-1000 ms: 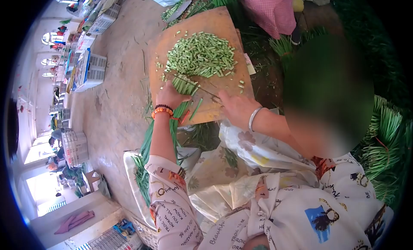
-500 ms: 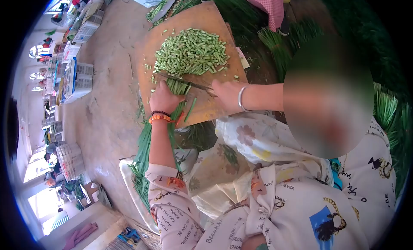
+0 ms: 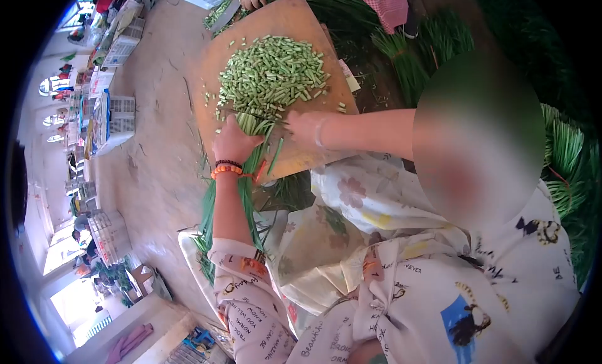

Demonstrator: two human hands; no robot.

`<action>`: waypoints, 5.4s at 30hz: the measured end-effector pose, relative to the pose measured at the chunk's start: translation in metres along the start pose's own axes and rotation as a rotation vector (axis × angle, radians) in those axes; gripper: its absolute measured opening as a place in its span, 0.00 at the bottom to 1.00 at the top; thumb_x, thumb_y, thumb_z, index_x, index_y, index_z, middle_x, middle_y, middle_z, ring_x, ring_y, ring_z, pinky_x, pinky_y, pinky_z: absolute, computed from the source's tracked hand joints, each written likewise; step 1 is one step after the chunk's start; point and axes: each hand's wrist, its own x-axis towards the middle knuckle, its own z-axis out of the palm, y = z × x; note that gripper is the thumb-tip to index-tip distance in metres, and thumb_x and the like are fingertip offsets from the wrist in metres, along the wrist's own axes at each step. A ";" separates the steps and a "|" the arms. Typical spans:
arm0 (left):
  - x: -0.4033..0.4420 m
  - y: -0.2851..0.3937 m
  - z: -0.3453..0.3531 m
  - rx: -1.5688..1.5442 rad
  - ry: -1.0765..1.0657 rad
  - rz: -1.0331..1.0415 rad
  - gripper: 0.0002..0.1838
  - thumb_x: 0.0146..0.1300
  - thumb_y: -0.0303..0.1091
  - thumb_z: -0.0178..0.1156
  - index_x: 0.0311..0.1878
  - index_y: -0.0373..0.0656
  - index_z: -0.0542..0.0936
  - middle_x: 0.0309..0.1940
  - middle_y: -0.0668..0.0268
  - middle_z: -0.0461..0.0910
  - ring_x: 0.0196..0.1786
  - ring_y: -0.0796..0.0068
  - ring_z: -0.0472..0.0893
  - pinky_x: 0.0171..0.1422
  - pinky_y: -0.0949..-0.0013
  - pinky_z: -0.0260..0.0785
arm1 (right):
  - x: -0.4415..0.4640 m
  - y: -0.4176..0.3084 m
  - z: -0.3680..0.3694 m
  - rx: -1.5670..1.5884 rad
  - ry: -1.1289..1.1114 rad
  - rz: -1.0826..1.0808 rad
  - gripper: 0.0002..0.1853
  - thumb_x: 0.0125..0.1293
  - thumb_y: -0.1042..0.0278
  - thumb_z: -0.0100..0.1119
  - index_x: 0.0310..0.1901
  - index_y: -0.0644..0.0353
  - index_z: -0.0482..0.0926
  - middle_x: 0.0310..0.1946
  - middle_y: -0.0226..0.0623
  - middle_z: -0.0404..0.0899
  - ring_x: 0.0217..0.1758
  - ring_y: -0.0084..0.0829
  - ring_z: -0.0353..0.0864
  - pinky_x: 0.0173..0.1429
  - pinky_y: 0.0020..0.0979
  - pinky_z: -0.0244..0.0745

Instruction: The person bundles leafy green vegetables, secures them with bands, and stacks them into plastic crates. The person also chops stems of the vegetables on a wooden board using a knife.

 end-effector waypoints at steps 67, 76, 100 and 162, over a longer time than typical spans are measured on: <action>-0.420 -0.002 0.175 -2.743 1.171 0.056 0.23 0.53 0.45 0.54 0.48 0.40 0.69 0.45 0.61 0.72 0.46 0.62 0.72 0.51 0.58 0.66 | -0.170 -0.078 0.172 -0.111 -0.407 -1.072 0.07 0.53 0.67 0.49 0.29 0.61 0.74 0.21 0.42 0.73 0.25 0.41 0.73 0.31 0.35 0.68; -0.410 -0.007 0.137 -2.637 1.043 -0.142 0.18 0.56 0.37 0.52 0.48 0.39 0.69 0.43 0.63 0.73 0.44 0.67 0.73 0.50 0.65 0.66 | -0.168 -0.023 0.132 -0.929 -0.428 -0.732 0.08 0.55 0.69 0.48 0.36 0.59 0.73 0.17 0.39 0.72 0.26 0.34 0.76 0.30 0.30 0.69; -0.383 0.023 0.082 -2.114 0.921 -0.515 0.18 0.59 0.36 0.50 0.50 0.37 0.66 0.43 0.65 0.71 0.42 0.75 0.72 0.46 0.73 0.66 | -0.189 -0.117 0.097 -0.160 -0.022 -1.293 0.17 0.53 0.69 0.50 0.47 0.57 0.68 0.33 0.35 0.75 0.36 0.34 0.75 0.38 0.31 0.70; -0.357 0.034 0.094 -2.194 0.839 -0.586 0.18 0.62 0.42 0.43 0.47 0.39 0.69 0.41 0.65 0.73 0.42 0.73 0.73 0.46 0.70 0.66 | -0.161 -0.141 0.120 -0.005 0.065 -1.242 0.09 0.52 0.63 0.55 0.21 0.57 0.71 0.09 0.34 0.69 0.11 0.32 0.71 0.18 0.29 0.66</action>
